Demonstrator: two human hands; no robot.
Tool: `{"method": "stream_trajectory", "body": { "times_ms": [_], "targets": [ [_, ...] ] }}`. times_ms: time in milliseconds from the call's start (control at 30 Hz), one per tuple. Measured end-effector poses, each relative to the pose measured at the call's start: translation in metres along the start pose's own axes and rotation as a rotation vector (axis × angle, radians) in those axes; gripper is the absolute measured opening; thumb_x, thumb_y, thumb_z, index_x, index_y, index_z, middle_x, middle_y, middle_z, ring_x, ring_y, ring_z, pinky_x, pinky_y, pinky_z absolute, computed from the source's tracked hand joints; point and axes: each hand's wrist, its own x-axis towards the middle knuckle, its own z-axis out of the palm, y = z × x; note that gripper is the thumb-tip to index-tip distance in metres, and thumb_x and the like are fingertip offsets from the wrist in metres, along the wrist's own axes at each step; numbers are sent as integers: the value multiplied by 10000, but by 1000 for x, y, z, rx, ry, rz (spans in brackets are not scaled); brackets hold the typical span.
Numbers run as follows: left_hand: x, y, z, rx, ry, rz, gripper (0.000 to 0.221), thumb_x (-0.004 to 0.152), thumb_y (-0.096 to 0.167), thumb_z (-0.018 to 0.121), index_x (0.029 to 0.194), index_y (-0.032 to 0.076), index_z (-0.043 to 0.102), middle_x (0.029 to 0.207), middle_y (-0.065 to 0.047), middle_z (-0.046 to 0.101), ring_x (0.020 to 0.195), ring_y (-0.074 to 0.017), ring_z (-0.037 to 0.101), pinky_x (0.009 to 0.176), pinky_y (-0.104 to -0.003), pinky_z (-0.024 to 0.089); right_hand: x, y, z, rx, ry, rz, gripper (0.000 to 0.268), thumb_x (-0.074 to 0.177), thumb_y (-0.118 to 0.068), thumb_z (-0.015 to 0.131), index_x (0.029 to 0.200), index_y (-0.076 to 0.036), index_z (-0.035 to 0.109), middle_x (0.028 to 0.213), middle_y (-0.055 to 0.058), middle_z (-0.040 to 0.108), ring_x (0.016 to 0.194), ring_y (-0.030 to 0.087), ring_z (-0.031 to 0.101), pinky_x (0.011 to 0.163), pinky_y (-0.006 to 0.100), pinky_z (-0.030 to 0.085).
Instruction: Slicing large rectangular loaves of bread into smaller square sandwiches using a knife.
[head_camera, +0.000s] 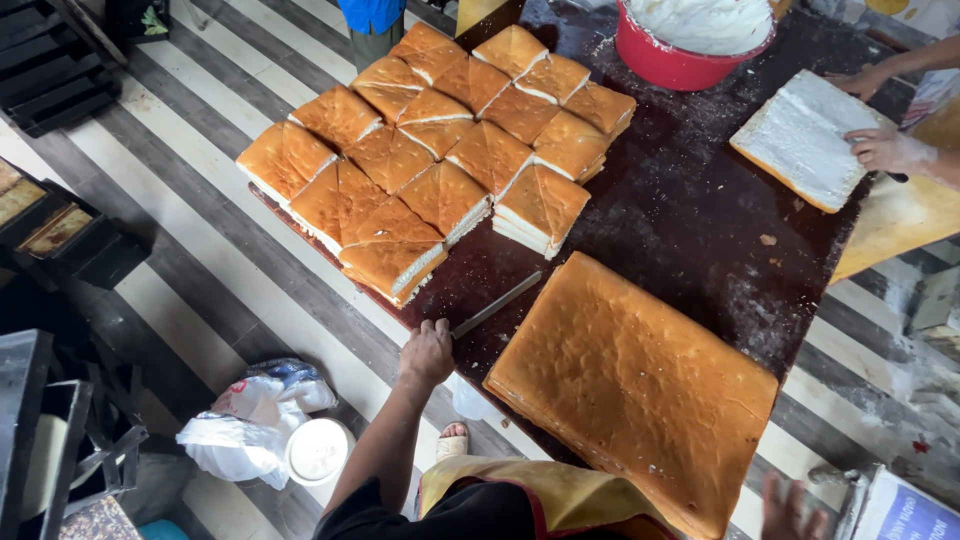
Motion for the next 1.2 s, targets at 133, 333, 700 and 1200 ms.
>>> {"method": "stream_trajectory", "body": {
  "times_ms": [133, 333, 700, 1200],
  "targets": [
    [-11, 8, -18, -158, -25, -100, 455, 899, 155, 568, 1340, 59, 507, 1261, -248, 579, 1087, -438, 659, 966, -488, 534, 55, 7, -14, -46, 208, 68, 835, 898, -511, 398, 1611, -86, 309, 1607, 135, 323, 1507, 275, 246, 1229, 497, 164],
    [-26, 0, -11, -332, -59, -190, 595, 811, 219, 700, 1344, 49, 496, 1235, -246, 676, 1137, -385, 680, 1037, -434, 518, 120, 11, -49, 656, -224, 534, 942, 859, -504, 579, 1630, -118, 200, 1633, 208, 253, 1429, 405, 284, 1144, 458, 235],
    [-127, 59, 25, -770, 237, -349, 246, 876, 160, 669, 1063, 1, 684, 805, -158, 680, 726, -284, 680, 678, -407, 522, 186, -84, -70, 1661, -162, 782, 642, 1069, -464, 450, 1526, -13, 455, 1461, 151, 547, 1324, 281, 513, 1116, 409, 396],
    [-152, 121, 77, -1305, 1, -412, 176, 818, -27, 573, 953, 38, 665, 927, -89, 696, 899, -198, 666, 764, -340, 552, 198, -110, -125, 2145, 196, 756, 598, 1007, -305, 464, 1559, -85, 386, 1443, 145, 535, 1289, 298, 534, 1063, 426, 446]
  ]
}}
